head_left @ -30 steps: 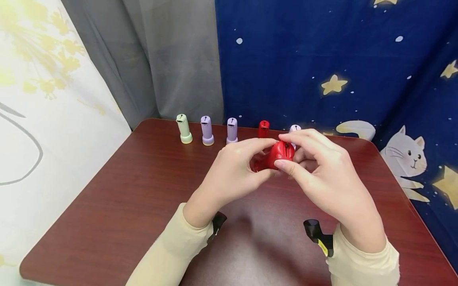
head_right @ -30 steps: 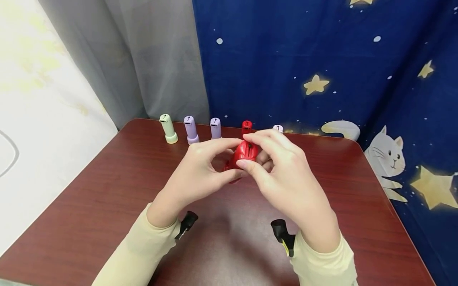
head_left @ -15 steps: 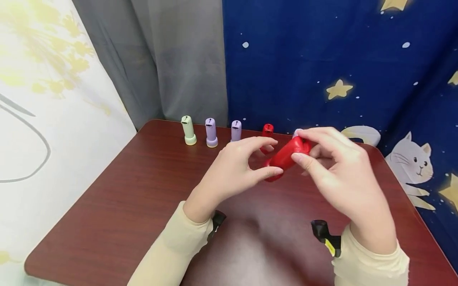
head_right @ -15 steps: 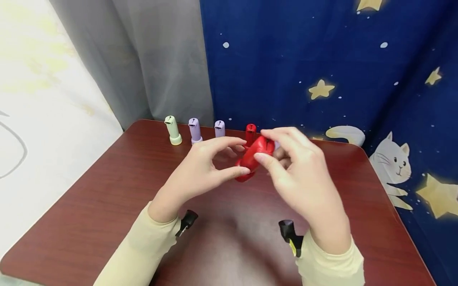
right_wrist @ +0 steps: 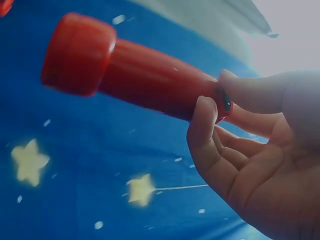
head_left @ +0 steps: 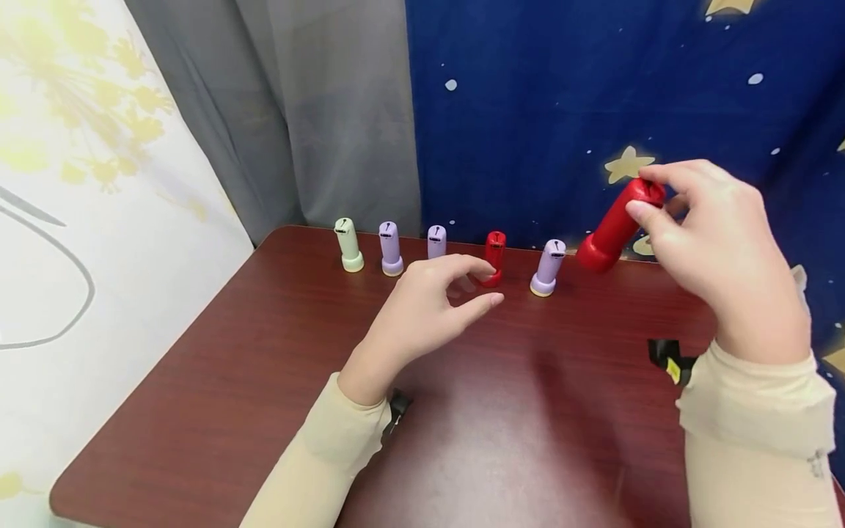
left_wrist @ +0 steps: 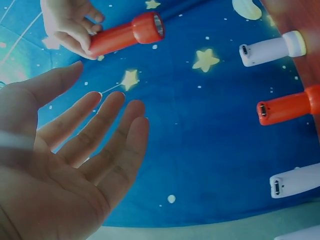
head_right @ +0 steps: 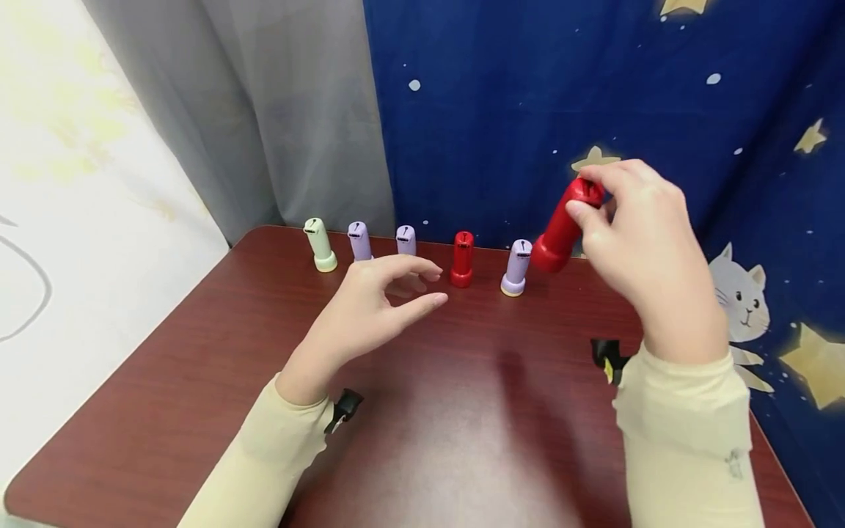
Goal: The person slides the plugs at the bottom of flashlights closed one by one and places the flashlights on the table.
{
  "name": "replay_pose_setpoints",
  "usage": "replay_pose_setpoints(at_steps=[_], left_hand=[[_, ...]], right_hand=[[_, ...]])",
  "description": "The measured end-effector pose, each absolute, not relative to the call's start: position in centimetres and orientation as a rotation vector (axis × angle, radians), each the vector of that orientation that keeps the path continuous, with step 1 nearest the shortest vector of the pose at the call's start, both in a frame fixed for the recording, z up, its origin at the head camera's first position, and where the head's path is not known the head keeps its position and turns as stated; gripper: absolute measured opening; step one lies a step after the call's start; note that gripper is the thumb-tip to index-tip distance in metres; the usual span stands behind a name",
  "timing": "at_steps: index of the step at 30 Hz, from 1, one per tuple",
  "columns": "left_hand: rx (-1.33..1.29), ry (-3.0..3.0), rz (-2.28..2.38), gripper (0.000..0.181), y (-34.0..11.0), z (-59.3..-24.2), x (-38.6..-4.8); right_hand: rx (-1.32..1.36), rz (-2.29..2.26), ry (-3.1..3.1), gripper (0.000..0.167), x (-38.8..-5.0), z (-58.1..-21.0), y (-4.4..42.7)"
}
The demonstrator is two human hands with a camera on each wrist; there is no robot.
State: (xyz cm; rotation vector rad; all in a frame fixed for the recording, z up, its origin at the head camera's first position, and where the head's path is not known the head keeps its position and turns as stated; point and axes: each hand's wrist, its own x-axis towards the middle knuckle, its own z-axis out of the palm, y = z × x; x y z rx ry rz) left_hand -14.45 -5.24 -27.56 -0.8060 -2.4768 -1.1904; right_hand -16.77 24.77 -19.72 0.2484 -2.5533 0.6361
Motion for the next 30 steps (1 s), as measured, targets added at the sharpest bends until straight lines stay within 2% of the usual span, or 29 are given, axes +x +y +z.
replay_pose_setpoints(at_steps=[5,12,18,30], left_hand=[[-0.772,-2.509,-1.173,0.026,-5.4,-28.0,-15.1],[-0.725,-2.531,-1.158,0.024,-5.7,-28.2,-15.1],[-0.730,-2.558,-1.126,0.022,-5.4,-28.4,-15.4],[-0.728,-2.573,-1.125,0.020,-5.4,-28.4,-15.7]], right_hand=[[0.170,0.617,-2.798,0.054,-21.4,-20.3,26.6],[0.274,0.597,-2.938,0.047,-26.5,-24.9,28.2],[0.245,0.589,-3.049,0.048,-27.8,-27.9,29.7],[0.158,0.610,-3.144,0.049,-29.6,-31.0,31.2]])
